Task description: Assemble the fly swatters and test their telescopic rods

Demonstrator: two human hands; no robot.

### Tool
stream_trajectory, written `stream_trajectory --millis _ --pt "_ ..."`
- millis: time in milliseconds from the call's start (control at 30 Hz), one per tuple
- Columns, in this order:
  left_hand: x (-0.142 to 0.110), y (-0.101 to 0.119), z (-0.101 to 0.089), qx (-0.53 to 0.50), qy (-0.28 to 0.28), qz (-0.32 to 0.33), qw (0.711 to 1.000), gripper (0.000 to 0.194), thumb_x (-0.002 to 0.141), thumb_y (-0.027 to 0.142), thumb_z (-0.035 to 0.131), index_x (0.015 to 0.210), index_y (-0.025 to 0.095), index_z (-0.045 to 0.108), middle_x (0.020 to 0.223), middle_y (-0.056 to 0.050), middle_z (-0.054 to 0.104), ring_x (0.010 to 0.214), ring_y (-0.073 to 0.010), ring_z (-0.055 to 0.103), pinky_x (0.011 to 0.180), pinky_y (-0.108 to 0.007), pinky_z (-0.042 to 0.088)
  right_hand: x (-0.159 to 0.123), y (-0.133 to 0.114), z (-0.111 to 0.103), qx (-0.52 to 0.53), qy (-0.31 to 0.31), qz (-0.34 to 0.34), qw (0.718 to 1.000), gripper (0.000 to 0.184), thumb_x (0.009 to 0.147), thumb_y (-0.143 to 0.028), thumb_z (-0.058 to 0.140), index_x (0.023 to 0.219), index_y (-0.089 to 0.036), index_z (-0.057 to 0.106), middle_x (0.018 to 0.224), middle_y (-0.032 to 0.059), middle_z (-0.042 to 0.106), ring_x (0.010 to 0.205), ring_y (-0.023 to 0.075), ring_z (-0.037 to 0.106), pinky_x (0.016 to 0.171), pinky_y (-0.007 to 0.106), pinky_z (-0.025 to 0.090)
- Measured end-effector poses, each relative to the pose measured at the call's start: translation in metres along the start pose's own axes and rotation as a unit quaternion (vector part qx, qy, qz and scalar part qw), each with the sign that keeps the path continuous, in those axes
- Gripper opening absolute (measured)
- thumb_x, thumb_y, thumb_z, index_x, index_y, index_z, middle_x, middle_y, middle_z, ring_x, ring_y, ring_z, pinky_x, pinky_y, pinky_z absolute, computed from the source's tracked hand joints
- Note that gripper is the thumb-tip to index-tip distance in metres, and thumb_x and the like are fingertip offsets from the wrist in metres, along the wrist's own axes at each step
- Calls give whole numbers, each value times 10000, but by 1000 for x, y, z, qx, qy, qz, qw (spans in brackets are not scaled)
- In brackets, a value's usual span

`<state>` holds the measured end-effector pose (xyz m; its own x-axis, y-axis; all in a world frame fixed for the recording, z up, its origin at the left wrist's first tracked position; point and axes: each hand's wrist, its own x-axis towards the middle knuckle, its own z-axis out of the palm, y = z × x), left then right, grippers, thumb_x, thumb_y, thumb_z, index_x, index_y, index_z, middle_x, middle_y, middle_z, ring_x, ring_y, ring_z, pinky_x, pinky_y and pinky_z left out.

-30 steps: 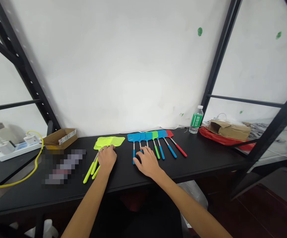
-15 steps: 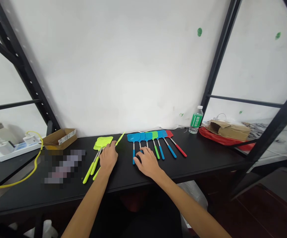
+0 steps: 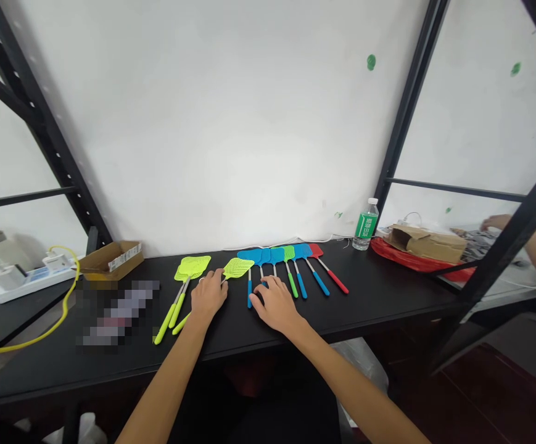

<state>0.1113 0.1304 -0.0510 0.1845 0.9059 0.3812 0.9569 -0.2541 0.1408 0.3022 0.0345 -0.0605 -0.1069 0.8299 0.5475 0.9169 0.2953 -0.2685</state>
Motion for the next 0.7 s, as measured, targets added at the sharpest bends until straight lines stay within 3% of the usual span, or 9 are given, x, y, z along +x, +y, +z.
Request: stream_trajectory --millis 133,200,400,700 --pt "1 -3 -3 12 -16 -50 999 293 906 437 467 921 214 657 1052 -113 646 1000 -304 611 741 -366 478 0 0 0 2 3 0 1000 369 994 -423 405 1015 -206 702 1204 122 586 1212 263 475 975 395 404" --pt "0 -2 -6 21 -11 -52 998 300 924 411 438 871 202 647 1025 -115 656 982 -301 619 726 -360 472 0 0 -1 3 3 -2 1000 369 995 -421 403 1007 -205 702 1204 122 587 1214 262 475 974 395 405" --pt "-4 6 -13 56 20 -55 997 332 978 392 336 1051 179 579 868 -116 690 815 -289 668 697 -351 448 0 0 -1 4 10 -2 1000 359 993 -417 411 987 -204 701 1175 120 594 1205 258 480 965 389 405" --pt "-6 17 -15 -11 116 71 991 246 985 406 397 1095 244 545 966 -43 705 785 -206 667 578 -280 329 1 1 2 13 20 -3 1000 354 990 -401 420 993 -196 708 1181 128 596 1219 266 475 970 399 405"
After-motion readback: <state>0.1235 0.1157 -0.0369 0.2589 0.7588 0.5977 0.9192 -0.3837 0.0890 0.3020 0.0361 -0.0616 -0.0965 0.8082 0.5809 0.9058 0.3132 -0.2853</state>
